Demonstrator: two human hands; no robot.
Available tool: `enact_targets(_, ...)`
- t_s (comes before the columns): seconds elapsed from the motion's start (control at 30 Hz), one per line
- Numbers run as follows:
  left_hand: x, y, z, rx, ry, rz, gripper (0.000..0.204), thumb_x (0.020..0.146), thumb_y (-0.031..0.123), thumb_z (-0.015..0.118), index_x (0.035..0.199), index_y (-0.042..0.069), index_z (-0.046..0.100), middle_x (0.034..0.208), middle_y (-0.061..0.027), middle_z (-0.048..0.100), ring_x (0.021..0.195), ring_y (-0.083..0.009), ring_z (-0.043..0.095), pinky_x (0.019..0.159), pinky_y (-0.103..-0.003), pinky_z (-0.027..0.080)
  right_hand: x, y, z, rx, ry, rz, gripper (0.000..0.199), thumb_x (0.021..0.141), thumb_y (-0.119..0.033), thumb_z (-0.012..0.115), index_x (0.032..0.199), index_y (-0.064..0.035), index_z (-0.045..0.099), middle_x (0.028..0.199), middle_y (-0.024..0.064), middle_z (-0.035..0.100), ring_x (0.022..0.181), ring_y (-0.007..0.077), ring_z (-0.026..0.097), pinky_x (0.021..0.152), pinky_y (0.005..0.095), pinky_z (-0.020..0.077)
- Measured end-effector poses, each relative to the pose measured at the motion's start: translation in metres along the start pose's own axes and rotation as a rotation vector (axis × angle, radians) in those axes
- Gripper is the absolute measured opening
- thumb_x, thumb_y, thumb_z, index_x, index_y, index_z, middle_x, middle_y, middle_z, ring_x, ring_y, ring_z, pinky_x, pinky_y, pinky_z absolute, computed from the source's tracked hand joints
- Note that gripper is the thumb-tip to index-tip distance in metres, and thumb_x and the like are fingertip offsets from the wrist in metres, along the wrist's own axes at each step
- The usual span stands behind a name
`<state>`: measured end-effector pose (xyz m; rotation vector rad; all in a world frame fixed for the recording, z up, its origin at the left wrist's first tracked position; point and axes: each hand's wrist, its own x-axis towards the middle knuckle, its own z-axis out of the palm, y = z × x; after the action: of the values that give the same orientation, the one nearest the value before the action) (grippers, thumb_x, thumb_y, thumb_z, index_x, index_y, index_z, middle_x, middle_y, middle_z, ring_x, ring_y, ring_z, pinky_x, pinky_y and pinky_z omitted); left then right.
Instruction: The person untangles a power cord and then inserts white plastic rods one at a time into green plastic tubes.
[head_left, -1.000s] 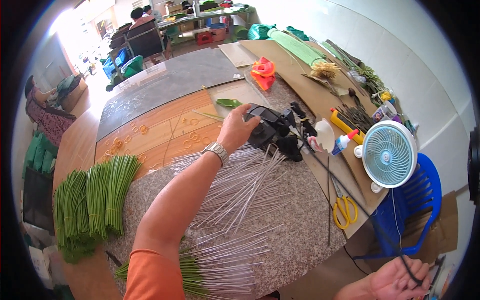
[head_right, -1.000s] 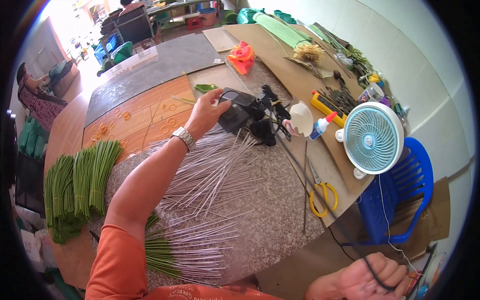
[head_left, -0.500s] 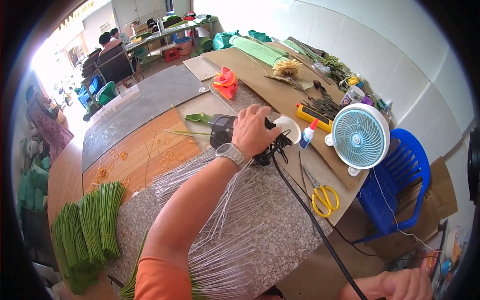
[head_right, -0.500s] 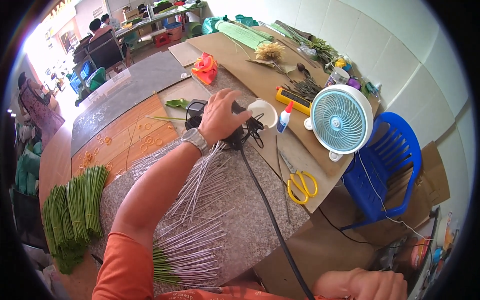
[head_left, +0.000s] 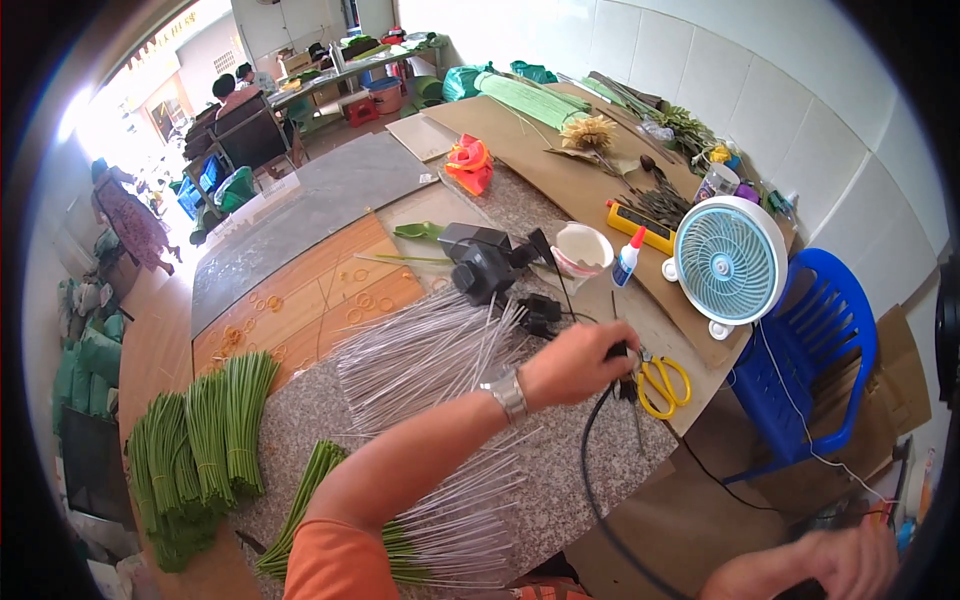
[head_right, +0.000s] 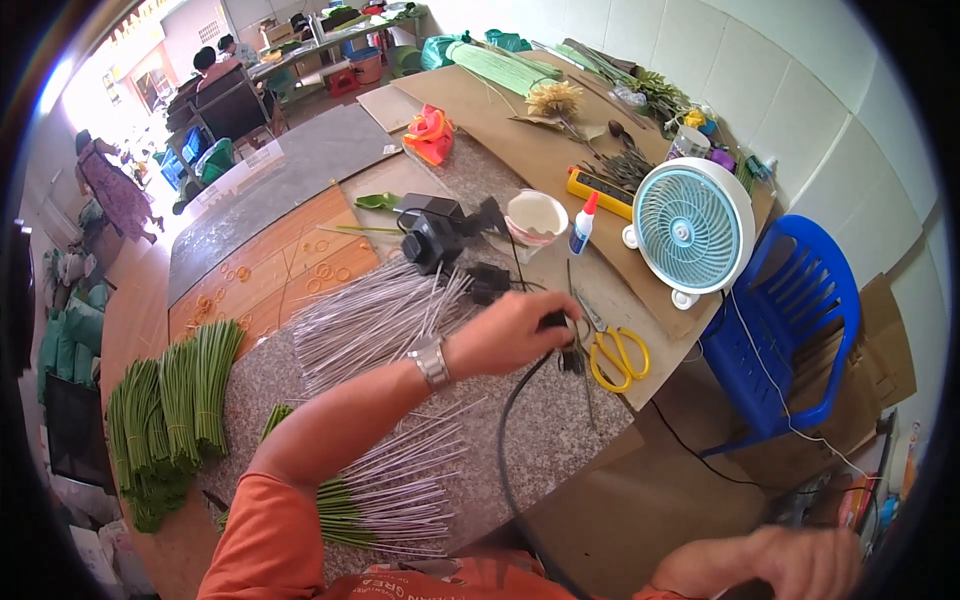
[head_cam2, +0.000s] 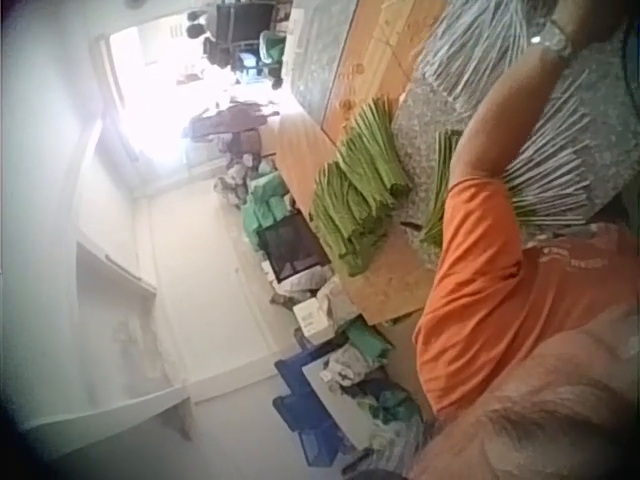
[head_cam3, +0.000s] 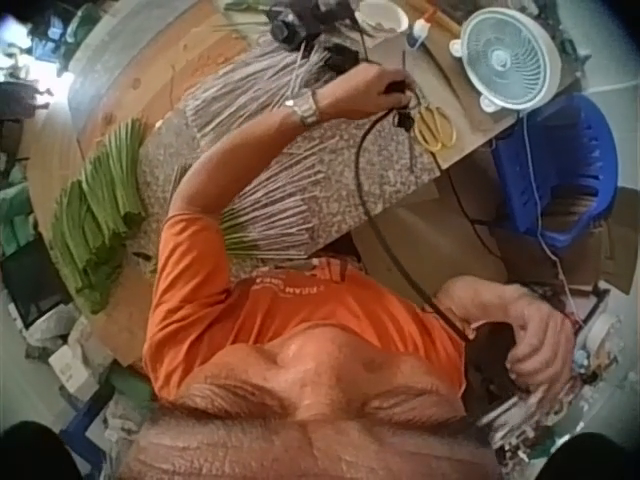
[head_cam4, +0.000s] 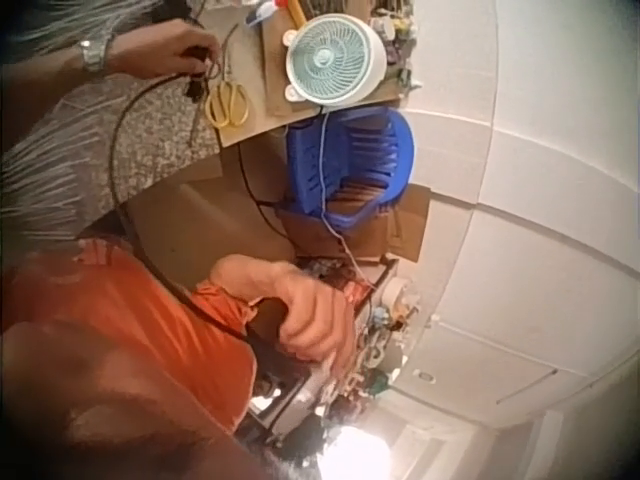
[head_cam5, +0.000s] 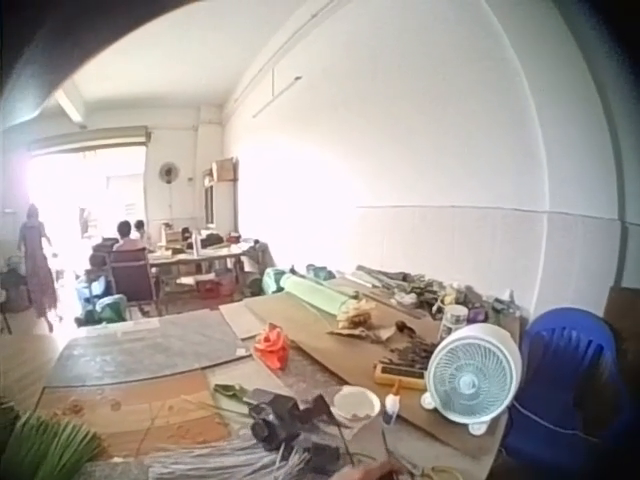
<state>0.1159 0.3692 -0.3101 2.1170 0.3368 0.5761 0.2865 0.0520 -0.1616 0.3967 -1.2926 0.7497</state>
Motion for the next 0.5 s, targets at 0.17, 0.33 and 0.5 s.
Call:
enact_targets(0.17, -0.037, 0.015, 0.030, -0.014, -0.015, 0.170, 0.042, 0.102, 0.020, 0.075, 0.139, 0.003, 0.067, 0.114, -0.0254, 0.076, 0.105, -0.0440, 0.075, 0.092, -0.050, 0.059, -0.079, 0.016, -0.108, -0.486, 0.493, 0.284, 0.025, 0.098, -0.003, 0.073, 0.123, -0.0027, 0.074, 0.095, 0.0083, 0.073, 0.078, 0.0201, 0.070, 0.068, 0.0317, 0.0559)
enact_targets(0.33, -0.070, 0.027, 0.016, 0.158, 0.001, -0.033, 0.051, 0.107, 0.028, 0.074, 0.152, 0.007, 0.062, 0.128, -0.0235, 0.072, 0.106, -0.0446, 0.075, 0.091, -0.051, 0.061, -0.089, 0.105, -0.130, -1.105, 0.403, 0.980, 0.034, 0.099, -0.003, 0.078, 0.132, -0.0016, 0.074, 0.108, 0.0086, 0.075, 0.098, 0.0175, 0.073, 0.088, 0.0324, 0.0585)
enact_targets(0.5, -0.148, 0.019, -0.048, 0.371, 0.243, -0.054, 0.037, 0.101, 0.017, 0.079, 0.136, 0.007, 0.073, 0.128, -0.0191, 0.075, 0.110, -0.0403, 0.076, 0.093, -0.047, 0.063, -0.070, 0.159, -0.127, -1.104, -0.079, 1.077, 0.027, 0.103, -0.012, 0.079, 0.128, -0.0007, 0.077, 0.109, 0.0076, 0.079, 0.100, 0.0168, 0.074, 0.092, 0.0321, 0.0579)
